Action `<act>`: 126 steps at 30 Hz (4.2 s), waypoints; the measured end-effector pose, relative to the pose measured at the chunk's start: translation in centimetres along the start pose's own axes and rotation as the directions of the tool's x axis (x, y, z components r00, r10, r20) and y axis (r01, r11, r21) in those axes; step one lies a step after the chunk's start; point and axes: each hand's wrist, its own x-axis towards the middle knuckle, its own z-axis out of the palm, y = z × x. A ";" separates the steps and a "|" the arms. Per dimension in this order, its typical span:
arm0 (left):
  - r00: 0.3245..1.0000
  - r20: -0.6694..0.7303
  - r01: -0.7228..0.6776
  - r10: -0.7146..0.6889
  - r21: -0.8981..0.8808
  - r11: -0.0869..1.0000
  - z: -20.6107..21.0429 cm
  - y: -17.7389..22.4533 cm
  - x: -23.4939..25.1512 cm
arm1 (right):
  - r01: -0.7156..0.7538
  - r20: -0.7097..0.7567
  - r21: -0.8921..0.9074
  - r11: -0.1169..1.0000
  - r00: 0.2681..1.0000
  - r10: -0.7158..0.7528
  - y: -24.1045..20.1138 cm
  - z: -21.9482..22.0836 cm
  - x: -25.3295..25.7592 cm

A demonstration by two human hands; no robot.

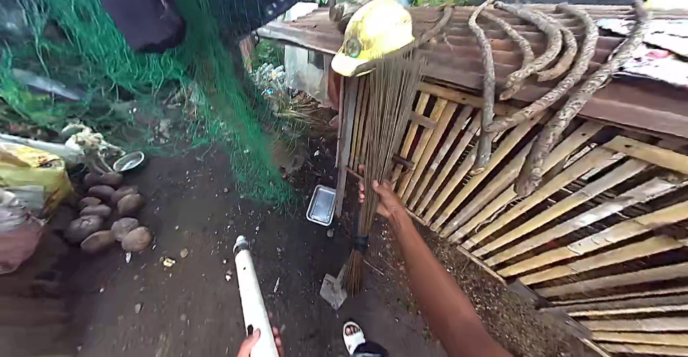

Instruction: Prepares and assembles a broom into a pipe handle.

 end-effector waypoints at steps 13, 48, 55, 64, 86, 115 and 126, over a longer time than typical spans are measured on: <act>0.984 -0.172 0.016 -0.046 -0.172 0.985 -4.9 -1.1 -2.5 | -0.008 0.253 -0.531 0.847 0.953 0.168 3.0 3.7 -5.4; 0.708 -0.418 -0.700 0.569 -0.309 0.643 -3.3 18.2 -7.7 | 0.492 0.495 -0.865 0.099 0.805 0.326 9.6 22.2 -15.2; 0.648 -0.510 -0.741 0.565 -0.254 0.621 -3.1 18.0 -8.8 | 0.629 0.575 -0.776 -0.030 0.727 0.375 10.2 21.7 -15.7; 0.456 -0.621 -0.795 0.637 0.039 0.606 -1.8 15.8 -9.3 | 0.643 0.546 -0.766 -0.012 0.660 0.515 10.2 21.7 -17.1; 0.586 -0.620 -0.720 0.522 -0.103 0.686 -3.3 14.4 -12.3 | 0.636 0.579 -0.753 0.170 0.517 0.630 12.3 20.6 -17.7; 0.576 -0.608 -0.725 0.547 -0.069 0.686 -4.5 12.4 -10.3 | 0.318 0.545 -0.595 0.738 0.835 0.080 11.9 24.9 -14.5; 0.595 -0.594 -0.691 0.542 -0.033 0.722 -2.2 12.5 -11.4 | 0.351 0.609 0.005 0.937 0.741 -0.281 7.0 33.0 -6.4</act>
